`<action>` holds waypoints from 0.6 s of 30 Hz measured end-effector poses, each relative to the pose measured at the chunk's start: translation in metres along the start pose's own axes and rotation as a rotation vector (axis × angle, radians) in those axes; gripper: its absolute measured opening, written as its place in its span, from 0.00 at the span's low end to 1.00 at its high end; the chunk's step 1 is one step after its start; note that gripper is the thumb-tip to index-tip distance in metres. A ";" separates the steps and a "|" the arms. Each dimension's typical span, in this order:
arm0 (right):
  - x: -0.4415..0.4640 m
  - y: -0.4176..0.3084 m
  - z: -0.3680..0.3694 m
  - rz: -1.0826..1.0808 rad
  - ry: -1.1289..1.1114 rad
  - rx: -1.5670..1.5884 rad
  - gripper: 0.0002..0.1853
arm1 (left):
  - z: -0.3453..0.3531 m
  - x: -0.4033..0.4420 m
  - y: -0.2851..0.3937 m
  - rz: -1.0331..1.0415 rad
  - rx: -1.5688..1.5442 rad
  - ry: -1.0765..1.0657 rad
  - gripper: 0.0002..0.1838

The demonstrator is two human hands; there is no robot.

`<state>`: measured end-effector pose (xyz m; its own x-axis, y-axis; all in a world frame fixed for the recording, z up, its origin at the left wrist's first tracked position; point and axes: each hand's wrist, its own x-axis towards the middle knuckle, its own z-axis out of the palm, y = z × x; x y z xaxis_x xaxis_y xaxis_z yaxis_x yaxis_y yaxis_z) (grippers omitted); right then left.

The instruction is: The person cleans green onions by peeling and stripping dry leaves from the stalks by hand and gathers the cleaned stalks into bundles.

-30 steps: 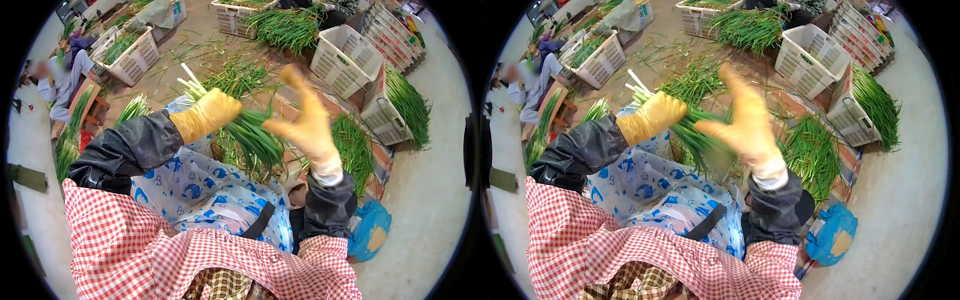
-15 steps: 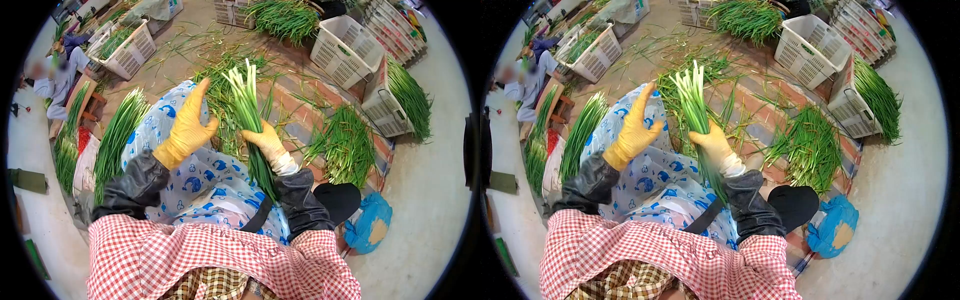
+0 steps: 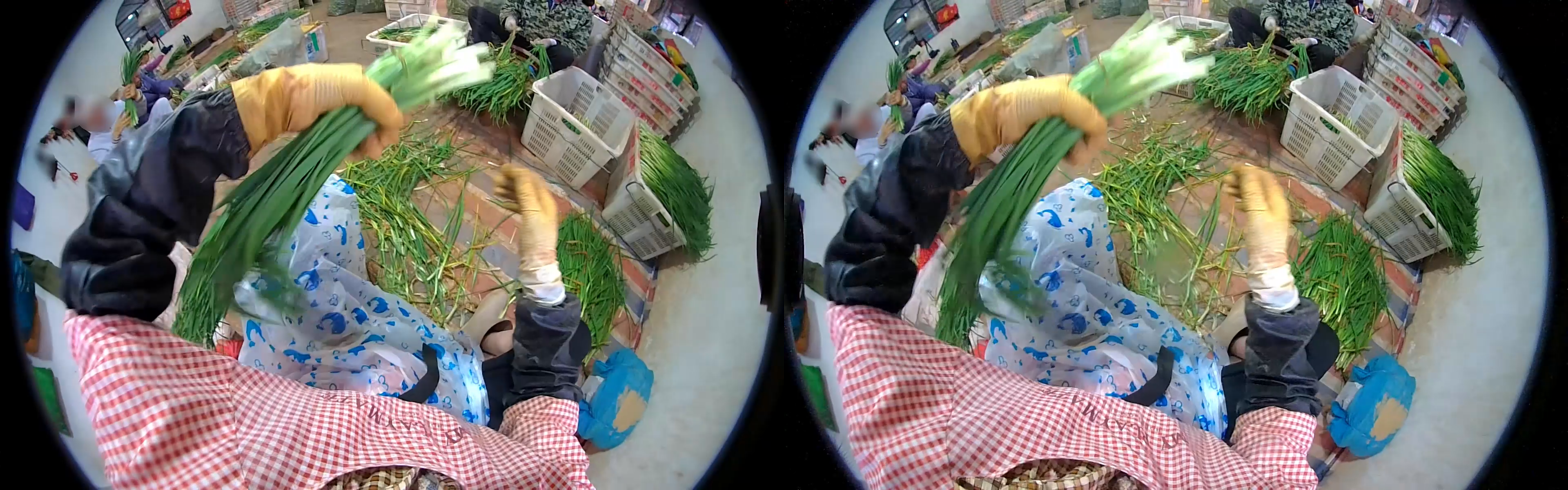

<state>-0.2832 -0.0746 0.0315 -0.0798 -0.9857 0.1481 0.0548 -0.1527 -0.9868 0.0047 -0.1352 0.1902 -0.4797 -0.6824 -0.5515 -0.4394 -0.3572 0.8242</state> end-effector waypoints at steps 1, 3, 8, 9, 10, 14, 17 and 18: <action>-0.004 -0.006 -0.006 -0.036 0.037 0.036 0.14 | 0.015 -0.008 -0.002 -0.075 0.083 0.020 0.09; -0.021 -0.018 -0.005 -0.044 0.090 0.081 0.12 | 0.047 -0.021 -0.023 -0.245 0.170 -0.014 0.12; -0.087 0.015 0.038 -0.089 0.063 -0.265 0.09 | 0.122 0.017 -0.168 -0.412 -0.262 -0.037 0.12; -0.097 0.023 0.044 -0.052 0.027 -0.368 0.11 | 0.136 0.025 -0.183 -0.411 -0.319 -0.018 0.13; -0.106 0.031 0.048 -0.018 -0.013 -0.473 0.13 | 0.148 0.032 -0.196 -0.406 -0.375 0.001 0.13; -0.135 0.067 0.065 0.059 -0.133 -0.672 0.15 | 0.163 0.048 -0.233 -0.360 -0.430 -0.095 0.18; -0.142 0.081 0.075 -0.028 -0.145 -0.832 0.09 | 0.159 0.043 -0.243 -0.212 -0.455 -0.186 0.28; -0.141 0.080 0.076 -0.020 -0.143 -0.830 0.09 | 0.156 0.040 -0.245 -0.219 -0.453 -0.189 0.28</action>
<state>-0.1916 0.0472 -0.0631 0.0569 -0.9914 0.1182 -0.6993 -0.1240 -0.7040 -0.0257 0.0248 -0.0535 -0.5606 -0.4491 -0.6957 -0.1925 -0.7465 0.6370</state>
